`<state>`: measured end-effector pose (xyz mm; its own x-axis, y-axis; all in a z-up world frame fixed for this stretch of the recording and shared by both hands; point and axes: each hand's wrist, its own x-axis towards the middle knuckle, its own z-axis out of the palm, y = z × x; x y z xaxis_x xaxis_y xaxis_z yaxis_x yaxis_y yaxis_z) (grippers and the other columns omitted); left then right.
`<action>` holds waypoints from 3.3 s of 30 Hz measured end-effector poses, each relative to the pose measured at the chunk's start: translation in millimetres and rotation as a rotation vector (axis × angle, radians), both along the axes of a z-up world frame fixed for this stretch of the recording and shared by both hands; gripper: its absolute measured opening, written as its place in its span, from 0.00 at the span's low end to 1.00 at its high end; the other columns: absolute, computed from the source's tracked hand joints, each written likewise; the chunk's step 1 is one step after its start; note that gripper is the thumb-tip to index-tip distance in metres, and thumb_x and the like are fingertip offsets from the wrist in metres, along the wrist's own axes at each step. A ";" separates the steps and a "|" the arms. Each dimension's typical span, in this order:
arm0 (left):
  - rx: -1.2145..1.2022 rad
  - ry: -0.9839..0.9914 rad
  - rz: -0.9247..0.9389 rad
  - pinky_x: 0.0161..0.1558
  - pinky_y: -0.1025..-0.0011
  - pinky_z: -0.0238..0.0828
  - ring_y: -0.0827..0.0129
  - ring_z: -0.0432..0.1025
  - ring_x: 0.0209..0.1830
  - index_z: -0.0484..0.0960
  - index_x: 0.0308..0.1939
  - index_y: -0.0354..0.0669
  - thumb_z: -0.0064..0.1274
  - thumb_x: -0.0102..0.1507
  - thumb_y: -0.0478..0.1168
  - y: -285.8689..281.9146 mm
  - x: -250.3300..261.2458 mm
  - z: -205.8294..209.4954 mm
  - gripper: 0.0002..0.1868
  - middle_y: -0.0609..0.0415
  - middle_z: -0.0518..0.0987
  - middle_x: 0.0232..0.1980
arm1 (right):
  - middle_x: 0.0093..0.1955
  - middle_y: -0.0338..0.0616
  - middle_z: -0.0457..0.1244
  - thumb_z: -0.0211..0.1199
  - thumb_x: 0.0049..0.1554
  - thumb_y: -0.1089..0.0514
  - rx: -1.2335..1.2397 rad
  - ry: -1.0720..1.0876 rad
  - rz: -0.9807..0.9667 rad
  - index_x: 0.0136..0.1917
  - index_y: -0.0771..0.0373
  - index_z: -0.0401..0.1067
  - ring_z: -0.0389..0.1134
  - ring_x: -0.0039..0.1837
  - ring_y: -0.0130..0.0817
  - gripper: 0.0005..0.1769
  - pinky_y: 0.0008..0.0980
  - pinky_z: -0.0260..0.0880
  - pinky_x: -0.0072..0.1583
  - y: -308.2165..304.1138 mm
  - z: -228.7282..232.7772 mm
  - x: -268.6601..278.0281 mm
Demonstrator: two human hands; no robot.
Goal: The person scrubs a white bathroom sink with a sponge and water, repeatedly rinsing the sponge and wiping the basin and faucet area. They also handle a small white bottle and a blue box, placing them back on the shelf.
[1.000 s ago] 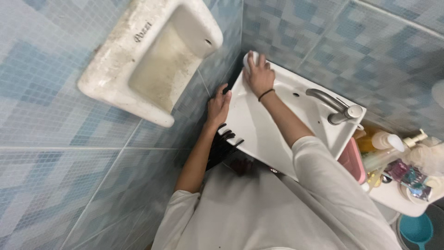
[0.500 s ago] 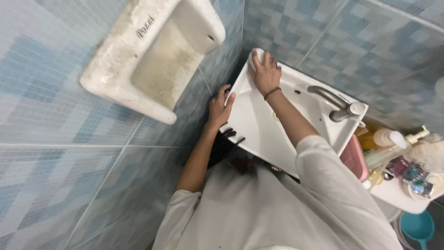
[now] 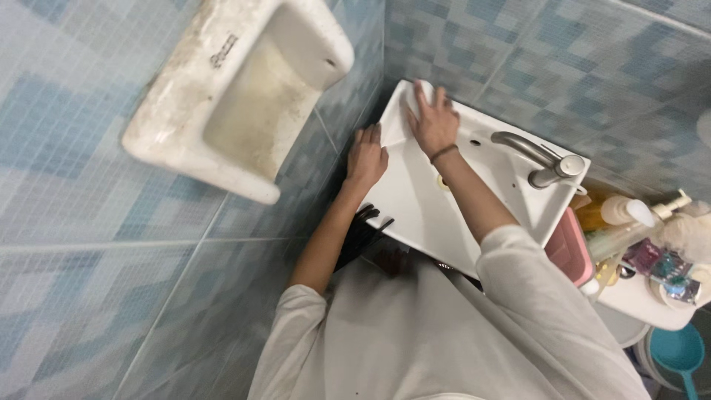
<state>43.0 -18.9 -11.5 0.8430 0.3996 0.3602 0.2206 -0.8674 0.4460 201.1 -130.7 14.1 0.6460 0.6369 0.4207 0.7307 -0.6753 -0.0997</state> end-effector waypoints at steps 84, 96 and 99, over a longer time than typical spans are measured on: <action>-0.367 0.031 -0.381 0.43 0.61 0.74 0.55 0.78 0.35 0.83 0.50 0.39 0.55 0.65 0.41 -84.5 56.4 35.3 0.13 0.47 0.85 0.40 | 0.61 0.62 0.67 0.52 0.62 0.38 -0.425 0.999 -0.297 0.72 0.70 0.60 0.72 0.60 0.51 0.38 0.50 0.71 0.62 -179.5 -72.0 -104.6; -0.395 0.031 -0.379 0.42 0.63 0.76 0.56 0.81 0.40 0.83 0.49 0.39 0.54 0.68 0.42 -73.3 42.1 19.9 0.11 0.45 0.85 0.41 | 0.66 0.63 0.61 0.54 0.60 0.39 -0.612 0.957 -0.384 0.74 0.69 0.51 0.70 0.59 0.52 0.41 0.47 0.70 0.58 -233.0 -42.9 -77.6; -0.453 0.190 -0.433 0.44 0.60 0.75 0.54 0.80 0.40 0.83 0.51 0.39 0.56 0.62 0.40 -97.0 50.2 3.6 0.15 0.45 0.85 0.40 | 0.61 0.59 0.63 0.52 0.62 0.51 -0.807 0.406 -0.471 0.73 0.60 0.54 0.70 0.51 0.47 0.29 0.45 0.72 0.42 -182.3 -47.9 -66.6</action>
<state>93.2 -116.0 -8.0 0.9941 0.0871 0.0652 0.0044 -0.6308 0.7759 134.6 -313.1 -33.8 0.9025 0.2781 -0.3287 0.3861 -0.8608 0.3317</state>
